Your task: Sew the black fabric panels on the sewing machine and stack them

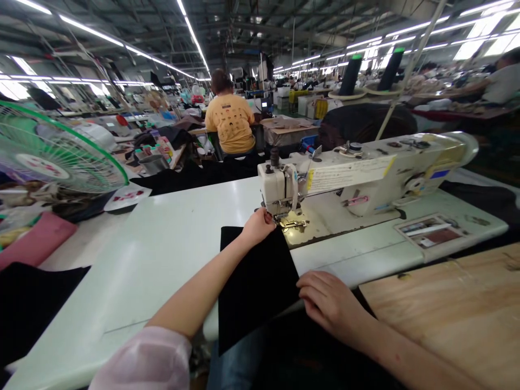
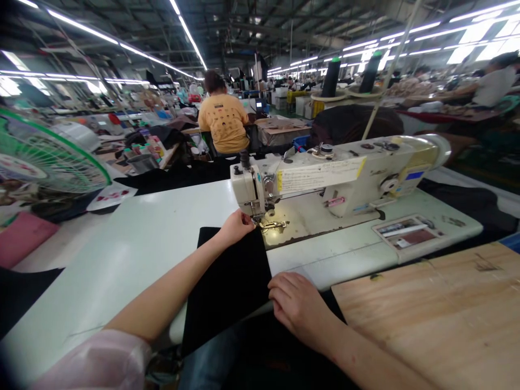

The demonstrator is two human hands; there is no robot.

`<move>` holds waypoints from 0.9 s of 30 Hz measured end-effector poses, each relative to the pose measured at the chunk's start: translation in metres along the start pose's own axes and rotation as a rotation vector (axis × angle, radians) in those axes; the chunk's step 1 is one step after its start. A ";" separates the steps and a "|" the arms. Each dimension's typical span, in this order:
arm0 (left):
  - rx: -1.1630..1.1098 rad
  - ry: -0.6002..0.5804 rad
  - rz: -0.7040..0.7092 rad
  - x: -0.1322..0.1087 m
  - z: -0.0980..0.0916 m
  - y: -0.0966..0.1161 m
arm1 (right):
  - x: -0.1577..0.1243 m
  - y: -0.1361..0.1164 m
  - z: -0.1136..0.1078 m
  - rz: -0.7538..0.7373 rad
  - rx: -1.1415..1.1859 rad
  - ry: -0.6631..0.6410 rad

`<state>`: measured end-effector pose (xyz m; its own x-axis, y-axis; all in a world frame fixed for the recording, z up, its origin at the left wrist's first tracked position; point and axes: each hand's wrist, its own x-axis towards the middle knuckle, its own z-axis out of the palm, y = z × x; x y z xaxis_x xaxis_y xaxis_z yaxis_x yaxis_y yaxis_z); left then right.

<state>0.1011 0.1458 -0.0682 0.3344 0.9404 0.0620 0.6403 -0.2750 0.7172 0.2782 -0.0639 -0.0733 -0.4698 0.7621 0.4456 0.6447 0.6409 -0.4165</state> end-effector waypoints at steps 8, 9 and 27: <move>0.108 0.031 -0.021 0.002 -0.004 0.007 | 0.000 0.003 -0.001 -0.010 0.005 0.018; 0.130 0.053 -0.020 -0.002 -0.005 0.011 | 0.000 0.003 -0.003 -0.021 -0.002 0.007; 0.351 -0.313 0.696 -0.133 -0.016 0.025 | 0.026 0.033 -0.008 -0.083 -0.043 -0.107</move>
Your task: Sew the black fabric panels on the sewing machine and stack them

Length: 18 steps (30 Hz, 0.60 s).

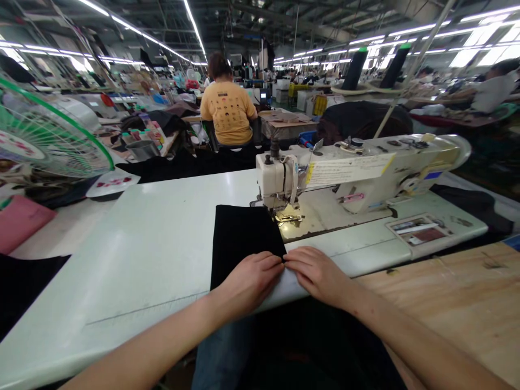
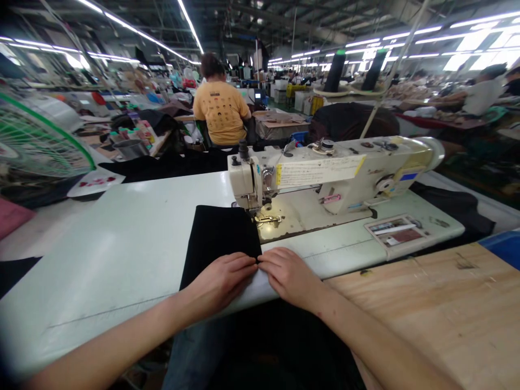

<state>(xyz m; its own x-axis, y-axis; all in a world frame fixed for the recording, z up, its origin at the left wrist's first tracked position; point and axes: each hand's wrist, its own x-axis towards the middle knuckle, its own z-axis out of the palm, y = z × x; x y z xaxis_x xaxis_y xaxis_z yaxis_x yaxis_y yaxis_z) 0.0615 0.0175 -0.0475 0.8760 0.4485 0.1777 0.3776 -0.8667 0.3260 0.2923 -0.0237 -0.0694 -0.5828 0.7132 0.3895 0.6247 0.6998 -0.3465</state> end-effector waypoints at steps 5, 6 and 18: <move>-0.001 0.060 -0.006 0.014 -0.007 -0.027 | 0.027 0.020 0.003 0.041 -0.083 0.028; -0.004 0.064 -0.009 0.016 -0.008 -0.032 | 0.032 0.023 0.003 0.055 -0.102 0.026; 0.028 0.105 -0.102 0.048 -0.014 -0.091 | 0.063 0.048 0.017 0.183 -0.191 0.074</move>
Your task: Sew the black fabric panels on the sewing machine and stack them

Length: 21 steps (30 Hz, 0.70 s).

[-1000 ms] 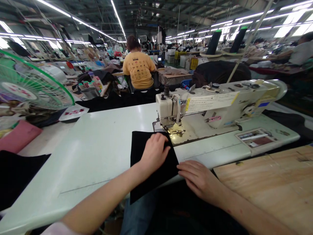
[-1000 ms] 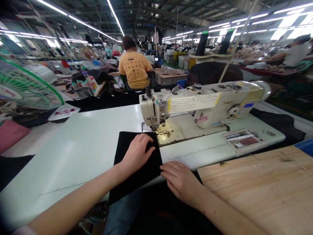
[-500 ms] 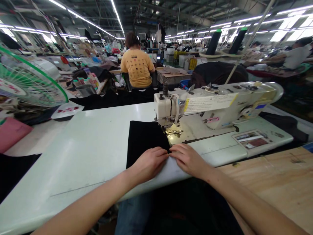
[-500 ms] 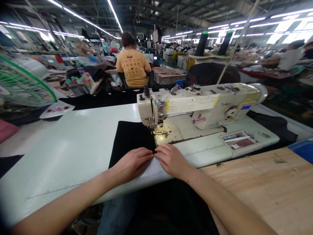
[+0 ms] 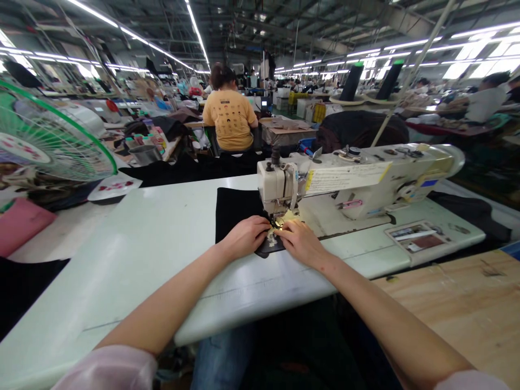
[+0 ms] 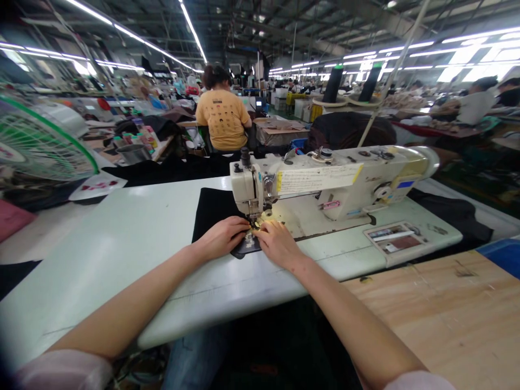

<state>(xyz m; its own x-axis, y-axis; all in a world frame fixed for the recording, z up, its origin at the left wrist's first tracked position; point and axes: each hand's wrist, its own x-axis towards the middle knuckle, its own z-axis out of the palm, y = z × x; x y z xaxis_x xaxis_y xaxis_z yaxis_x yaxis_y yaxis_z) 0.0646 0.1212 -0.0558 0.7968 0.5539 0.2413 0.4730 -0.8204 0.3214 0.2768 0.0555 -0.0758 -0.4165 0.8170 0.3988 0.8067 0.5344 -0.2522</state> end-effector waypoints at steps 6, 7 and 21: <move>0.038 0.092 -0.097 -0.007 0.013 0.003 | -0.034 -0.021 -0.004 0.020 0.032 0.044; 0.049 0.102 -0.115 -0.009 0.015 0.004 | -0.038 -0.023 -0.005 0.018 0.031 0.050; 0.162 -0.014 -0.048 -0.024 -0.041 -0.059 | -0.044 -0.016 0.011 -0.046 0.019 0.163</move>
<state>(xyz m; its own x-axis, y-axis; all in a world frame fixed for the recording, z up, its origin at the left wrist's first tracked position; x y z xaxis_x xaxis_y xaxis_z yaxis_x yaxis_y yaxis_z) 0.0021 0.1623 -0.0426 0.7764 0.5920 0.2162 0.5642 -0.8057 0.1801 0.2777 0.0129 -0.0991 -0.3786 0.7464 0.5473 0.7796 0.5759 -0.2461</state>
